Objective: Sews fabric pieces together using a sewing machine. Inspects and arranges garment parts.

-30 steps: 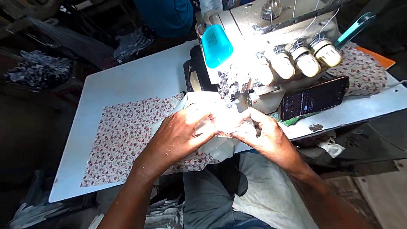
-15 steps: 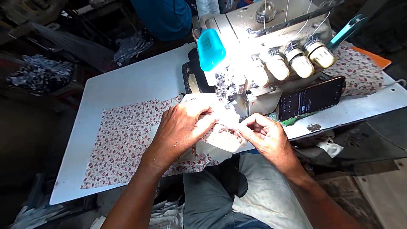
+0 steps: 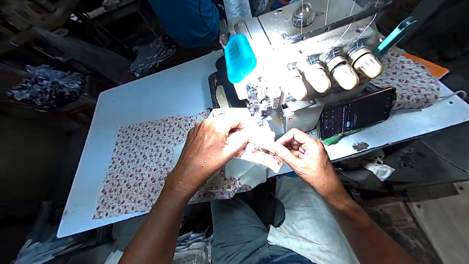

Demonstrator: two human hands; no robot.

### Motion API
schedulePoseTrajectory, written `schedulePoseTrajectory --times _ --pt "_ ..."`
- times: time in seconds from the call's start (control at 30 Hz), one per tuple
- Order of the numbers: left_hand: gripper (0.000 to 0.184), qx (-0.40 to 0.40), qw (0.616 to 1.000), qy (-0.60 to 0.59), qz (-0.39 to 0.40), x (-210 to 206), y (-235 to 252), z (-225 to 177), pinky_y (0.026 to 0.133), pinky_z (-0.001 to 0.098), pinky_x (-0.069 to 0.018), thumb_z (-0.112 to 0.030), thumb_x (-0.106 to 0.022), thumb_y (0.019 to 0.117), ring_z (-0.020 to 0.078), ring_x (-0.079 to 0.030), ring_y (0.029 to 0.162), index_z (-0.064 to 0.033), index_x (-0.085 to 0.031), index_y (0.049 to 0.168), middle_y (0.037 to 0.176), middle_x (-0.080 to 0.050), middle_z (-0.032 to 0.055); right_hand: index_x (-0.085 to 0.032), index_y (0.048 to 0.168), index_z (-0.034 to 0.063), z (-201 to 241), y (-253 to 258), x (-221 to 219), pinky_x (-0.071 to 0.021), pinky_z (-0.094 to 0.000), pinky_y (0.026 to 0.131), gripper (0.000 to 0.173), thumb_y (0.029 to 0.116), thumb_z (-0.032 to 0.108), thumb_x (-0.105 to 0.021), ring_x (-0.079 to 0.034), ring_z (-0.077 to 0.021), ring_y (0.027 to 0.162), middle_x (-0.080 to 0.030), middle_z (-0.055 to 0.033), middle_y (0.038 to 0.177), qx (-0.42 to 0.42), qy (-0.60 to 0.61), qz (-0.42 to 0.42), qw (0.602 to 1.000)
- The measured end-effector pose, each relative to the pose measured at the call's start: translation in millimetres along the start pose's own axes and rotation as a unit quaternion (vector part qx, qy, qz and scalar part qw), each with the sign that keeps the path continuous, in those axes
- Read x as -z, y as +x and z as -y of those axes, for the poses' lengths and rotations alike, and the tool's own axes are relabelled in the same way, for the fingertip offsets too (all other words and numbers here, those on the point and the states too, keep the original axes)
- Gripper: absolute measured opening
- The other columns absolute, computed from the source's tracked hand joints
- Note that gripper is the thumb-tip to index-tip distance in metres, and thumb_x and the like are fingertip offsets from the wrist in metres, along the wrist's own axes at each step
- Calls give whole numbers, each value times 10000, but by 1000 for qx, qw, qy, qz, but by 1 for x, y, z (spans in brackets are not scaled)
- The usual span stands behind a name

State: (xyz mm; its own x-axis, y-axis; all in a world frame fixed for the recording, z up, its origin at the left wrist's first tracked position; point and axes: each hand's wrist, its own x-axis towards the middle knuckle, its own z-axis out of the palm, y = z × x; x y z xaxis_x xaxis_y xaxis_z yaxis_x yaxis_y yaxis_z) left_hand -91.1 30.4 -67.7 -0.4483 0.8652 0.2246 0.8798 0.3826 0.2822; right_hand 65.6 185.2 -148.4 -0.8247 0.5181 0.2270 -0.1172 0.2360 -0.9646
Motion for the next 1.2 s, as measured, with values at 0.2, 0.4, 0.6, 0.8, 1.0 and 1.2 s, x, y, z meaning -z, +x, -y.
schedulePoseTrajectory --times 0.2,0.4,0.6,0.8,1.0,1.2 --pt "188 0 1000 4 -6 -2 0 0 547 340 -421 -297 -611 950 127 -584 654 -154 -674 845 730 -593 -18 -649 923 113 0 1 -2 -523 -135 578 65 917 120 -712 -631 9 636 -671 51 759 1 3 -7 1000" --pt "92 21 999 -42 15 0 2 -4 665 349 -488 -200 -640 962 136 -610 756 -124 -684 993 837 -635 6 -628 1080 113 1 -5 -2 -562 -152 631 210 907 96 -746 -671 -10 711 -701 37 849 -8 16 -18 1000" --pt "287 -16 998 53 5 39 8 -22 563 334 -379 -397 -740 875 130 -532 631 -142 -660 772 697 -522 -19 -696 1073 -36 16 -45 -25 -612 -200 741 217 865 -2 -748 -711 -47 779 -743 -20 881 -69 203 -3 977" --pt "146 38 983 -141 -113 -9 3 -16 725 216 -467 -223 -748 916 75 -578 840 -90 -694 888 951 -613 24 -776 885 84 -12 -42 -49 -510 -154 859 84 870 166 -791 -604 -40 987 -640 -12 1009 9 75 -120 990" --pt "84 58 980 -152 -114 -27 3 -15 845 310 -497 -154 -685 957 135 -634 952 -77 -705 984 1030 -685 52 -744 941 -14 -10 -48 -40 -597 -173 817 94 904 71 -734 -675 -61 955 -637 -104 1162 -33 146 -82 985" --pt "66 37 988 -132 -64 -19 5 -10 832 322 -502 -141 -659 958 133 -629 942 -92 -686 993 1010 -667 37 -775 899 74 -13 -41 -34 -541 -193 869 77 896 148 -756 -652 -67 970 -714 -14 984 -21 126 -55 990"
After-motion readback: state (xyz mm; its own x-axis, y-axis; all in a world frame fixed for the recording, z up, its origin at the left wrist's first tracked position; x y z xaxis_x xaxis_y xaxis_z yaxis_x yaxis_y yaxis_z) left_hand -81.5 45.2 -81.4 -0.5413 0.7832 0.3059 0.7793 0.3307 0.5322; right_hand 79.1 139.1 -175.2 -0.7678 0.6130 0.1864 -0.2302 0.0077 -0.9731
